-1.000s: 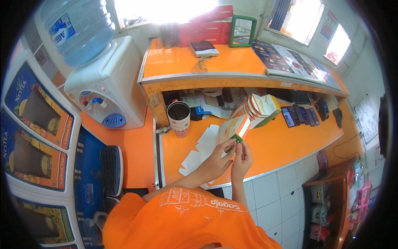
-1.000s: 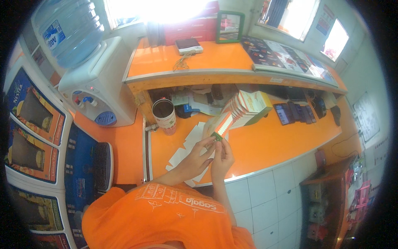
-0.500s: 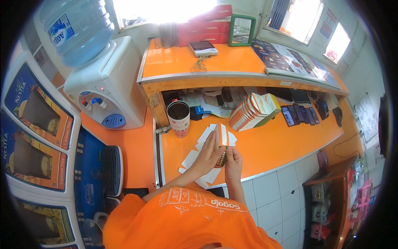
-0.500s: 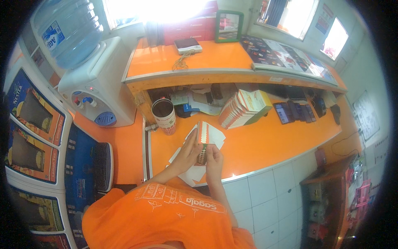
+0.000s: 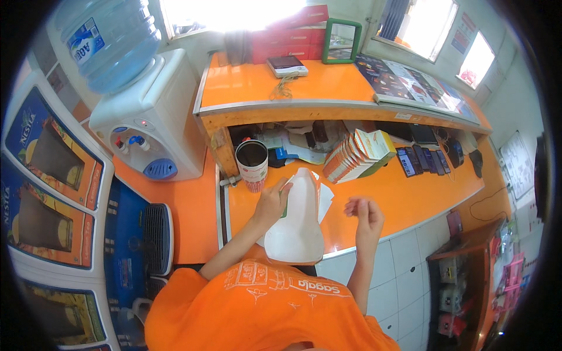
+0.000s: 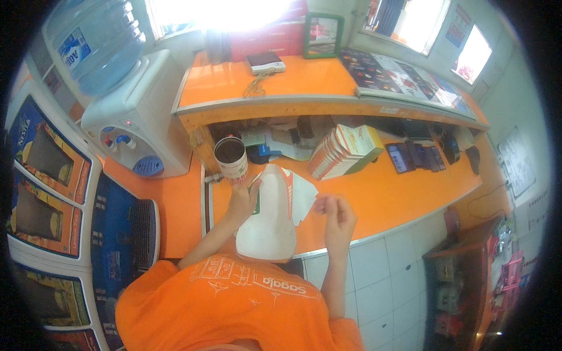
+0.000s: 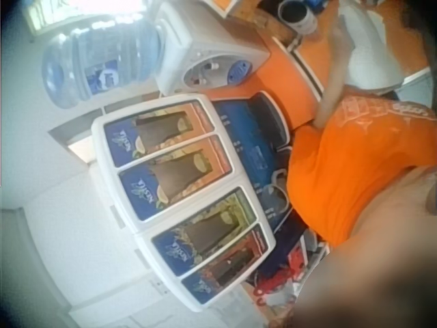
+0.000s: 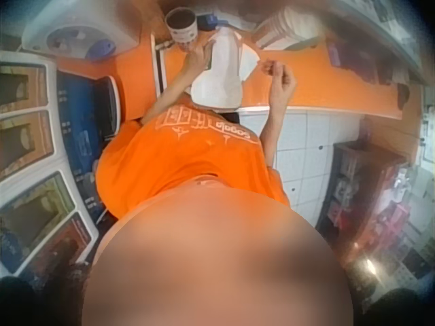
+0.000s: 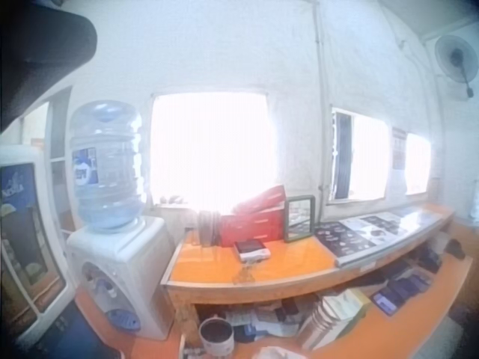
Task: The person folds and assembles small paper boxes from flat printed sheets at a counter. They fold along creases, tuck flaps, and stack completed boxes while handling multiple units one at a time.
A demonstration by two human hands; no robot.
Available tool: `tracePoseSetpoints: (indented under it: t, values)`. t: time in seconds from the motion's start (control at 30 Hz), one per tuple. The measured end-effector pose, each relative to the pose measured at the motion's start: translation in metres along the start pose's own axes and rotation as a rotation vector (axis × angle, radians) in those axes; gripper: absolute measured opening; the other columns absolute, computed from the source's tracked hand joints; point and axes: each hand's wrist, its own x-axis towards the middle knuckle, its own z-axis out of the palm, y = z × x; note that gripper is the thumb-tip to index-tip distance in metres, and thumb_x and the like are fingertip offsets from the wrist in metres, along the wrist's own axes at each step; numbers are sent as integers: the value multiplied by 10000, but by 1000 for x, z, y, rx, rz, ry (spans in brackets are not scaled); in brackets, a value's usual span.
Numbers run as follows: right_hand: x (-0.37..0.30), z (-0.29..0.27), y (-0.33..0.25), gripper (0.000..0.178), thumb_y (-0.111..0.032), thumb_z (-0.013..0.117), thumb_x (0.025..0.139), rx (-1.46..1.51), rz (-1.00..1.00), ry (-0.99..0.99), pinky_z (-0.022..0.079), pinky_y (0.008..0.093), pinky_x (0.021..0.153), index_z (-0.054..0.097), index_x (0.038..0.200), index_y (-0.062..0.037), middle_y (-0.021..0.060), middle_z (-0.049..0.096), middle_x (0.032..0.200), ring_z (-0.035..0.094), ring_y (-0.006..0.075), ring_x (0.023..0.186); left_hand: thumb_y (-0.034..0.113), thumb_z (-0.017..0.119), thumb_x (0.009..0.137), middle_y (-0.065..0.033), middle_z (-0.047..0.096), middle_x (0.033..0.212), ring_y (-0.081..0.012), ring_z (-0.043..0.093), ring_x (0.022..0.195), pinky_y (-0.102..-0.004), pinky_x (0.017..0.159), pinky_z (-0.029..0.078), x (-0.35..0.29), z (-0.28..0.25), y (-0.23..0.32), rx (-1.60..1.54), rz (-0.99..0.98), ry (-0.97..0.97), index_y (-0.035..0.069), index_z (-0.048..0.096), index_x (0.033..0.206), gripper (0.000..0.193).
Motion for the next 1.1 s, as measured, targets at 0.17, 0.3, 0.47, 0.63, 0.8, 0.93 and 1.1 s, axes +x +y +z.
tracePoseSetpoints:
  t: [0.17, 0.3, 0.47, 0.63, 0.8, 0.93, 1.1]
  values:
    - [22, 23, 27, 382, -317, 408, 1021, 248, 92, -51, 488, 273, 726, 603, 1081, 6, 80, 642, 941, 605, 127, 844, 126, 550, 922, -230, 554, 610, -410, 597, 594, -454, 522, 458, 2, 11, 9, 38, 209, 36, -13, 555, 973, 148]
    - [15, 50, 37, 371, -301, 435, 1014, 120, 28, 15, 463, 254, 688, 602, 1096, 20, 78, 632, 918, 578, 115, 798, 134, 596, 899, -209, 605, 681, -381, 603, 581, -428, 539, 466, -1, 13, 15, -19, 142, -105, -7, 579, 1025, 190]
    - [14, 61, 38, 360, -254, 465, 1003, -284, -180, 187, 433, 260, 562, 646, 954, 54, 59, 620, 710, 559, 106, 627, 145, 596, 900, -204, 582, 628, -395, 599, 578, -431, 520, 474, 3, 8, 28, -40, 172, -78, 4, 550, 973, 165]
    - [13, 55, 39, 405, -266, 438, 1014, -215, -331, 366, 416, 268, 522, 591, 783, 28, 45, 584, 640, 523, 94, 575, 198, 587, 933, -180, 624, 810, -272, 651, 721, -357, 648, 507, 9, 4, 28, -349, -128, -297, 15, 502, 1125, 280]
    - [7, 51, 36, 366, -273, 478, 994, 6, -316, 436, 442, 270, 587, 602, 989, 72, 70, 607, 744, 571, 123, 677, 216, 613, 916, -155, 539, 1089, -212, 587, 972, -333, 741, 501, 8, 10, 17, -602, -242, -371, 41, 400, 1264, 444]
    - [9, 59, 31, 529, -245, 603, 916, -146, -317, 381, 459, 348, 822, 409, 1306, 55, 186, 539, 1147, 535, 241, 1049, 126, 662, 852, -140, 501, 1092, -237, 530, 1060, -356, 806, 480, 7, 13, 7, -337, -235, -79, 45, 382, 1272, 511]
    - [-4, 47, 25, 801, -122, 708, 779, -762, -508, -63, 336, 511, 1043, 275, 1442, -2, 240, 346, 1426, 381, 401, 1281, 75, 690, 800, -125, 503, 1070, -268, 508, 1075, -392, 867, 451, 18, 5, -10, -204, -156, 69, 64, 413, 1253, 532]
